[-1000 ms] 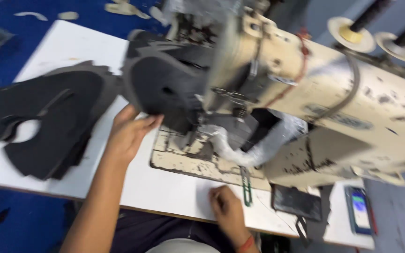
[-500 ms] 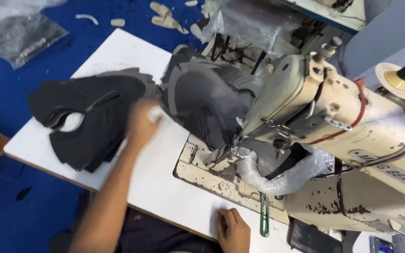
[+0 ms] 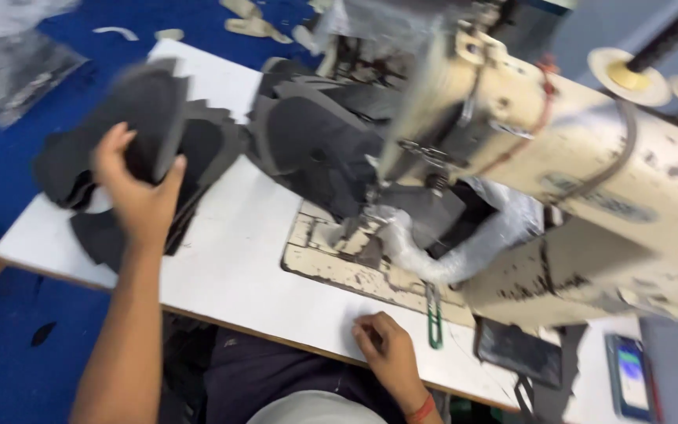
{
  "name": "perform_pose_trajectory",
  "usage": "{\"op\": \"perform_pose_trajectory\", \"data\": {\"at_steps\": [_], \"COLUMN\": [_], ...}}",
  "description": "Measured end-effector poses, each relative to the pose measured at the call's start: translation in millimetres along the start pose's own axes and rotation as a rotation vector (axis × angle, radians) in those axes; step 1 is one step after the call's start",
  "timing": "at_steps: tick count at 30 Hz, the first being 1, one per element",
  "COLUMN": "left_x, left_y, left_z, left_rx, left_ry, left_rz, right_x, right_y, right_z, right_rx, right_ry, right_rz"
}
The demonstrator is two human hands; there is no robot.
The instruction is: The person aligns black rubber-like material pieces under a sewing machine needle and sews them. They repeatedly pick up new pieces from a stack, feed them through the machine, and place the finished items onto a separate pile.
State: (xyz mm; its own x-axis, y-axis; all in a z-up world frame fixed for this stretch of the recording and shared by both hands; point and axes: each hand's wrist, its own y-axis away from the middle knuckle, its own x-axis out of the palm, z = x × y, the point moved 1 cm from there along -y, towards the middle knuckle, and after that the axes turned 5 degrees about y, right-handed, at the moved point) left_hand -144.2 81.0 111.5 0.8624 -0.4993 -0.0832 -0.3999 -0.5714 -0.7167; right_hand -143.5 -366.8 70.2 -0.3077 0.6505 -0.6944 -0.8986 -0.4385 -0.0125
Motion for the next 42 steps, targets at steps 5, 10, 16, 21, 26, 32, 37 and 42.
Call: {"op": "perform_pose_trajectory", "data": {"at_steps": [5, 10, 16, 21, 26, 32, 37, 42], "left_x": [36.2, 41.2, 6.7, -2.3, 10.4, 21.0, 57.4, 79.9], "left_y": [94.3, 154.0, 216.9, 210.0, 213.2, 172.8, 140.0, 136.9], "left_z": [-150.7, -197.9, -87.8, -117.0, -125.2, -173.7, -210.9, -229.3], "left_rx": [0.263, 0.31, -0.504, -0.812, -0.564, -0.47, -0.456, -0.526], "left_ry": [-0.118, 0.103, 0.115, -0.023, -0.019, 0.032, 0.209, 0.481], "left_rz": [0.397, 0.759, 0.861, 0.805, 0.761, 0.711, 0.642, 0.687], "right_x": [-47.1, -36.1, -45.1, -97.7, -80.4, -125.2, -104.5, -62.8], "right_y": [6.3, 30.6, 12.9, -100.1, -148.1, -72.4, 13.4, 24.8], "right_z": [76.9, 77.1, 15.5, -16.4, -78.2, 14.5, 83.2, 100.8], "right_rx": [-0.274, -0.237, -0.07, -0.054, -0.266, -0.117, 0.079, 0.29], "right_ry": [-0.558, -0.591, -0.585, -0.336, 0.376, -0.028, -0.674, -0.724], "right_rz": [0.095, -0.157, 0.123, -0.562, -0.445, -0.586, -0.324, 0.011]}}
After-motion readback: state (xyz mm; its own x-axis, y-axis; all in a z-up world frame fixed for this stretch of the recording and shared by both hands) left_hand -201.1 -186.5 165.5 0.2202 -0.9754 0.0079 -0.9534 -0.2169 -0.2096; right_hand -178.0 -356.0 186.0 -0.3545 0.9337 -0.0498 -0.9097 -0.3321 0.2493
